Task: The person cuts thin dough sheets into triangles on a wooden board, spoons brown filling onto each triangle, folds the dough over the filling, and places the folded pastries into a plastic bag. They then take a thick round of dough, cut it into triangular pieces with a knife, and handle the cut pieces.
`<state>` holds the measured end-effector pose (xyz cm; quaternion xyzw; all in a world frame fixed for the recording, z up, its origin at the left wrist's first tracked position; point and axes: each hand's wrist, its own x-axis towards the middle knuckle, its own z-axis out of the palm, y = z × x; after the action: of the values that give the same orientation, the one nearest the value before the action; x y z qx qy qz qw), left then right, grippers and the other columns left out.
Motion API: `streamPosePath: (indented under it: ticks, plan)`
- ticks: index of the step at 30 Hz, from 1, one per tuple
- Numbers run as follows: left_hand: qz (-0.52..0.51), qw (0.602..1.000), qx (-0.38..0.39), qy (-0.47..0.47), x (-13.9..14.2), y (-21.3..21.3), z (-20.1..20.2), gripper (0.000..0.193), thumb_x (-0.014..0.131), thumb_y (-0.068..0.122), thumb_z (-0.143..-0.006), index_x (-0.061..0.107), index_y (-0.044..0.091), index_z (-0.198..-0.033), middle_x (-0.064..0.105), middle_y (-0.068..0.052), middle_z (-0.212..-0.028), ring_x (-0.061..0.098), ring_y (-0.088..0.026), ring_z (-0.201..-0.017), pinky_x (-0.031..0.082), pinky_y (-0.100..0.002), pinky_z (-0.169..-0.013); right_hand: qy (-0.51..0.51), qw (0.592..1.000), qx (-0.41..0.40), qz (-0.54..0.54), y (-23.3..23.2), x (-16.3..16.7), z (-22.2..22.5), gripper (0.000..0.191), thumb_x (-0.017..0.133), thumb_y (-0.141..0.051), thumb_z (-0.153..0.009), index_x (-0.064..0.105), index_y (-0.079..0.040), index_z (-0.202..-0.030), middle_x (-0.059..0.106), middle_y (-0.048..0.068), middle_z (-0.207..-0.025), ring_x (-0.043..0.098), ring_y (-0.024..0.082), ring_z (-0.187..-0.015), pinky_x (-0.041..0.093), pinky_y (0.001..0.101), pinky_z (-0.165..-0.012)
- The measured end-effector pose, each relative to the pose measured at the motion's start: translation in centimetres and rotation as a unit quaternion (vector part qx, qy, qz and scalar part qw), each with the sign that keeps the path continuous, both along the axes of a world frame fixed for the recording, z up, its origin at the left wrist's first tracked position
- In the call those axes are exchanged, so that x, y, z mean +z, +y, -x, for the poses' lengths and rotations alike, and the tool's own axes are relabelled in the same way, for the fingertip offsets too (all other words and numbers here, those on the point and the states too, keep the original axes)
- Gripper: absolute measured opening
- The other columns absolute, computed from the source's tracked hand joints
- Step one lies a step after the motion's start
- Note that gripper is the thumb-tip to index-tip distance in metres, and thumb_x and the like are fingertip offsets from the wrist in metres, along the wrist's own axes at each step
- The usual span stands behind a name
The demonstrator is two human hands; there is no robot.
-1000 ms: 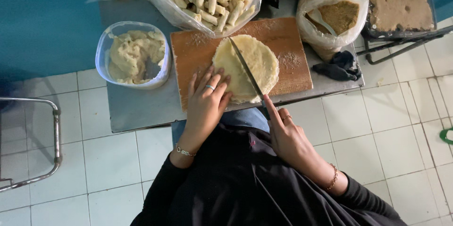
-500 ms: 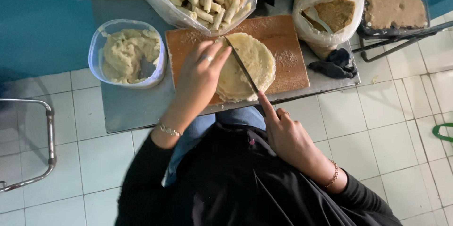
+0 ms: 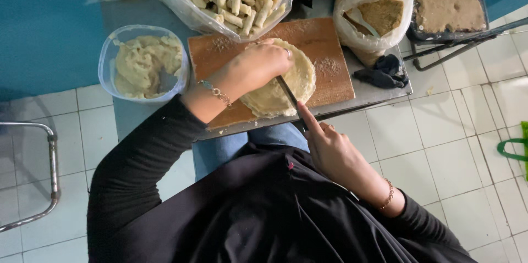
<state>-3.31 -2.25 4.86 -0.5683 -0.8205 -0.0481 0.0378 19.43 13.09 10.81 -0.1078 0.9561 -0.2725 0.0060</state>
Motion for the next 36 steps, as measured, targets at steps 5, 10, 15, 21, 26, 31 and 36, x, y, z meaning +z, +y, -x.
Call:
streamPosePath:
  ticks: [5, 10, 15, 21, 26, 31, 36]
  plan:
    - [-0.017, 1.000, -0.014, -0.021, -0.8, 0.2, 0.7, 0.011, 0.064, 0.003, -0.089, 0.072, 0.008, -0.094, 0.071, -0.011, -0.106, 0.069, -0.036, -0.103, 0.055, -0.043, -0.086, 0.002, 1.000, 0.000, -0.024, 0.4, 0.0, 0.9, 0.068, 0.057, -0.010, -0.097, 0.029, -0.008, -0.159, 0.065, 0.020, -0.067, 0.066, 0.040, -0.058, 0.052, 0.0511, -0.054]
    - [0.075, 0.993, -0.065, -0.071, 0.2, 0.4, 3.2, 0.055, 0.078, -0.005, -0.071, 0.075, 0.023, -0.118, 0.071, -0.003, -0.118, 0.067, -0.029, -0.108, 0.050, -0.043, -0.101, 0.018, 0.998, 0.017, -0.053, 0.0, -0.4, 2.9, 0.067, 0.058, -0.011, -0.097, 0.030, -0.005, -0.158, 0.063, 0.020, -0.060, 0.066, 0.038, -0.053, 0.051, 0.0502, -0.051]
    - [0.095, 0.984, -0.092, -0.116, 1.1, 0.3, 4.3, 0.081, 0.090, 0.000, -0.052, 0.072, 0.031, -0.125, 0.068, 0.003, -0.121, 0.064, -0.023, -0.115, 0.032, -0.055, -0.114, 0.042, 0.997, 0.036, -0.055, 0.3, -0.3, 1.9, 0.067, 0.059, -0.012, -0.098, 0.029, -0.002, -0.158, 0.062, 0.019, -0.059, 0.065, 0.036, -0.052, 0.051, 0.0487, -0.049]
    - [0.108, 0.987, -0.097, -0.070, 0.5, -0.1, 4.7, 0.083, 0.088, -0.003, -0.055, 0.072, 0.034, -0.128, 0.069, 0.004, -0.119, 0.066, -0.024, -0.111, 0.034, -0.051, -0.116, 0.053, 0.995, 0.017, -0.082, -0.1, -1.6, 2.1, 0.068, 0.059, -0.013, -0.098, 0.030, 0.000, -0.158, 0.061, 0.017, -0.057, 0.063, 0.035, -0.049, 0.050, 0.0476, -0.046]
    - [0.090, 0.990, -0.097, -0.040, 0.5, -0.6, 4.4, 0.087, 0.090, -0.001, -0.049, 0.071, 0.033, -0.127, 0.068, 0.002, -0.115, 0.067, -0.023, -0.108, 0.036, -0.048, -0.116, 0.064, 0.992, 0.015, -0.110, -0.2, -2.4, 2.1, 0.068, 0.059, -0.013, -0.097, 0.031, -0.003, -0.158, 0.060, 0.018, -0.056, 0.063, 0.035, -0.047, 0.051, 0.0474, -0.047]
    - [0.045, 0.992, -0.108, -0.035, 1.3, -0.8, 4.4, 0.083, 0.090, -0.001, -0.048, 0.074, 0.028, -0.124, 0.069, 0.002, -0.114, 0.066, -0.026, -0.109, 0.038, -0.047, -0.113, 0.034, 0.990, 0.010, -0.137, 1.0, -1.2, 1.1, 0.065, 0.060, -0.016, -0.098, 0.034, -0.007, -0.156, 0.060, 0.018, -0.054, 0.063, 0.034, -0.044, 0.050, 0.0475, -0.045]
    - [0.078, 0.991, -0.086, -0.066, 0.7, -0.6, 3.9, 0.083, 0.090, 0.001, -0.048, 0.073, 0.026, -0.126, 0.069, 0.002, -0.117, 0.064, -0.029, -0.109, 0.043, -0.046, -0.110, 0.051, 0.983, 0.035, -0.172, 0.2, -1.8, 2.1, 0.071, 0.059, -0.010, -0.094, 0.030, 0.004, -0.157, 0.060, 0.013, -0.052, 0.063, 0.029, -0.044, 0.051, 0.0434, -0.043]
